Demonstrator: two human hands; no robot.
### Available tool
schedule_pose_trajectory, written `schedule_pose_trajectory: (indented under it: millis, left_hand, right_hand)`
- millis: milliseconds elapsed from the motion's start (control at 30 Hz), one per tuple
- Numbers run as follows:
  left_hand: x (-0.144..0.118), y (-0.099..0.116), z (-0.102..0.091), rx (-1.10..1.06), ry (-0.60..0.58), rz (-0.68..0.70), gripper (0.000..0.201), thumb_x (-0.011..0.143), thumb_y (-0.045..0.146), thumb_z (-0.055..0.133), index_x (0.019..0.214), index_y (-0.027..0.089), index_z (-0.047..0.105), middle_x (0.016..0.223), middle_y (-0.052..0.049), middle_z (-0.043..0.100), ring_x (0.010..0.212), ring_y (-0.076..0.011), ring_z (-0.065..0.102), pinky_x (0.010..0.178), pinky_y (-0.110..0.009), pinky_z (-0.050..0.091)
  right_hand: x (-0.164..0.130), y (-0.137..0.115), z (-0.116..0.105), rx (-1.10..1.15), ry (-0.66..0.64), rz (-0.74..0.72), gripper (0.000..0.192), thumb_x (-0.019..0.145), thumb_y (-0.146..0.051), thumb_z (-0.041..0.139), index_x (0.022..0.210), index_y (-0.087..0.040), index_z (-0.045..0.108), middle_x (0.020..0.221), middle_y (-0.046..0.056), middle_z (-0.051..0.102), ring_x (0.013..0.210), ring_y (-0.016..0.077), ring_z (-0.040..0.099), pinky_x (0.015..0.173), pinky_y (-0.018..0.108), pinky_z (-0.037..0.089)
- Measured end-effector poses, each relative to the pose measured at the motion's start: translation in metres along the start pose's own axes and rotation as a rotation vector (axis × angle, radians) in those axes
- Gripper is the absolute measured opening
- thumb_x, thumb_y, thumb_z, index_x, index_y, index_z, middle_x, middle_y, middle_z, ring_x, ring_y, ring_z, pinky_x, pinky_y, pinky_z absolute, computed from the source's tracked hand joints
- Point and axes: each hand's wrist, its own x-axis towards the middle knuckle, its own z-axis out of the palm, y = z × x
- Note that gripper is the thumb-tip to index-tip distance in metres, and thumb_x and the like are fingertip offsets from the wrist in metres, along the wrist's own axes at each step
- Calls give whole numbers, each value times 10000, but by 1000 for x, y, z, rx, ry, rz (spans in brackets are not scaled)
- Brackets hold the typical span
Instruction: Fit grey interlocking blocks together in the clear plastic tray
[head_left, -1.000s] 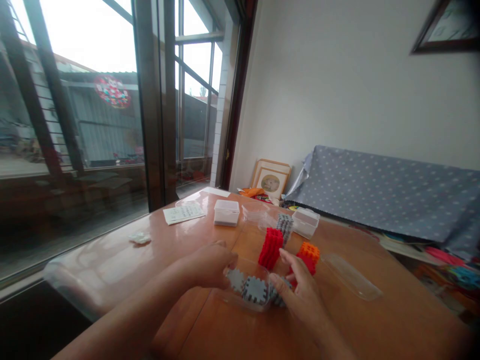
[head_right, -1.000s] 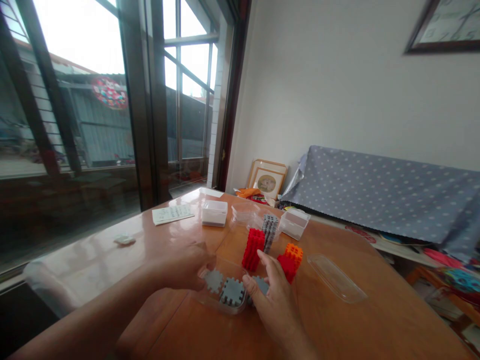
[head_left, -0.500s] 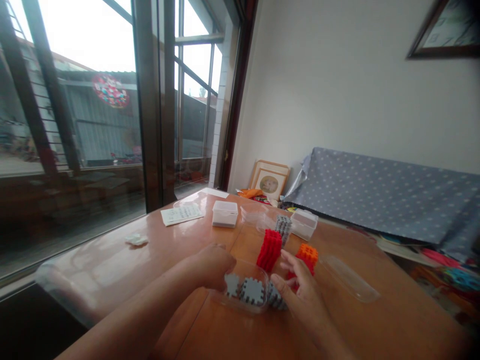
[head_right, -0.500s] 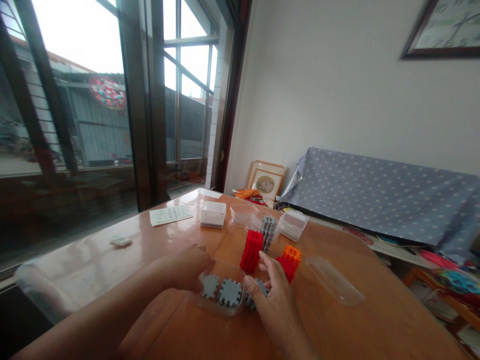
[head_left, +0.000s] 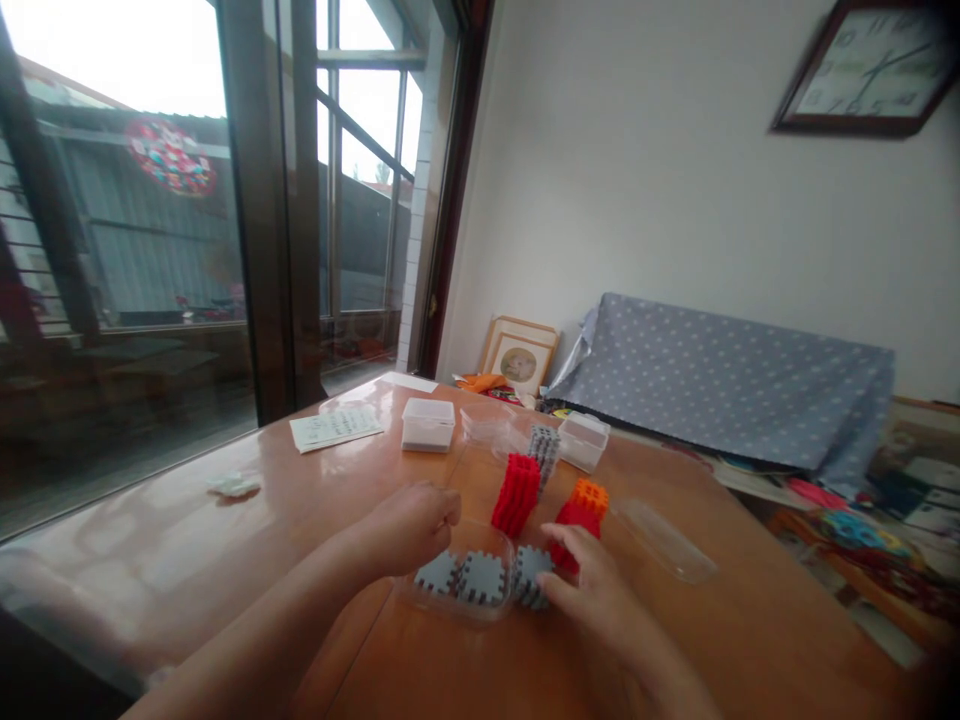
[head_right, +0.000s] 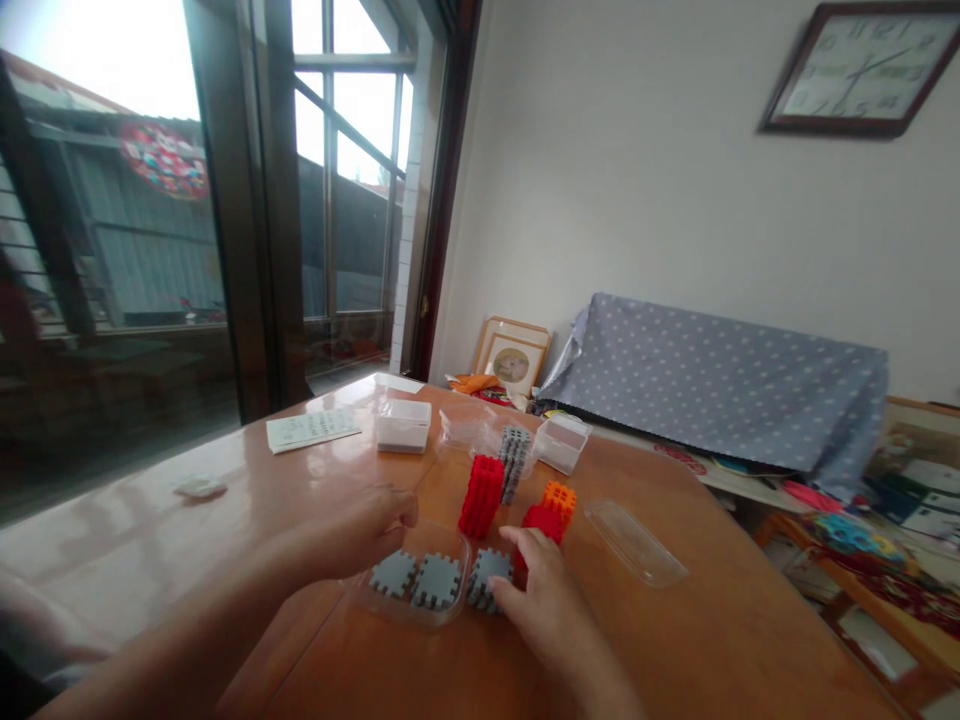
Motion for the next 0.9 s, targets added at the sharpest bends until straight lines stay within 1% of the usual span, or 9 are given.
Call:
schedule_pose_trajectory:
  millis: [100,233,367,467,533,600,700,800,900]
  left_hand:
    - [3,-6,10,-91,48,-22,203,757,96,492,837,201,645,804,-34,679,733,-183,587,624,-275,348]
    - [8,-15,23,-205,103,-2,174,766,106,491,840,203,615,790,-15,646,718,-168,560,620,-269,332]
    - [12,-18,30,-318,137,22,160,787,113,486,844,201,606,777,-2,620,717,-161,548,621,-266,328]
    - [15,-18,31,-430,146,40,112,830,157,510,855,197,611,781,3,616,714,-156,538,625,-262,336]
    - [17,-19,32,-525,180,34,89,867,212,531,876,192,617,786,5,613,714,-154,530,634,-261,348]
    - [21,-23,31,-637,240,26,114,895,278,551,875,185,613,780,7,596,721,-153,522,651,-263,365]
    - [23,-32,33,-814,320,-15,200,914,373,583,859,182,606,781,11,580,740,-153,521,677,-266,387]
    - [21,-43,39,-997,372,-101,264,909,440,620,895,177,637,852,-11,646,805,-165,562,741,-280,414]
    - [19,-52,48,-1130,415,-209,343,883,509,639,887,168,674,885,-44,700,829,-184,591,762,-297,429]
  right_hand:
    - [-3,-1,-1,-51,-72,1,570,795,-271,706,1353,-208,610,1352,107,622,1242,275,575,1069,416,440]
    - [-5,-4,0,-71,-110,-9,572,787,-225,687,1353,-214,604,1303,89,641,1193,256,586,1046,383,441]
    - [-6,-7,1,-64,-105,11,544,782,-193,671,1323,-223,623,1281,80,652,1177,252,586,1045,378,431]
    - [-5,-7,1,-48,-103,16,511,781,-190,671,1289,-229,640,1252,74,662,1146,249,594,1020,374,441]
    - [-5,-6,0,-32,-92,14,503,771,-189,677,1272,-224,643,1238,75,664,1134,249,596,1001,368,451]
    - [-3,-4,-1,-5,-74,17,500,772,-200,680,1269,-222,637,1255,81,655,1147,252,594,994,365,458]
    - [-1,-3,-1,45,-35,34,476,786,-236,683,1258,-236,628,1283,78,644,1169,257,593,989,369,465]
    - [0,-8,2,92,-8,37,440,795,-274,696,1229,-252,630,1273,64,652,1164,258,601,970,370,474]
    - [1,-19,10,114,-21,16,381,809,-291,693,1184,-258,639,1218,52,670,1114,251,619,938,359,483]
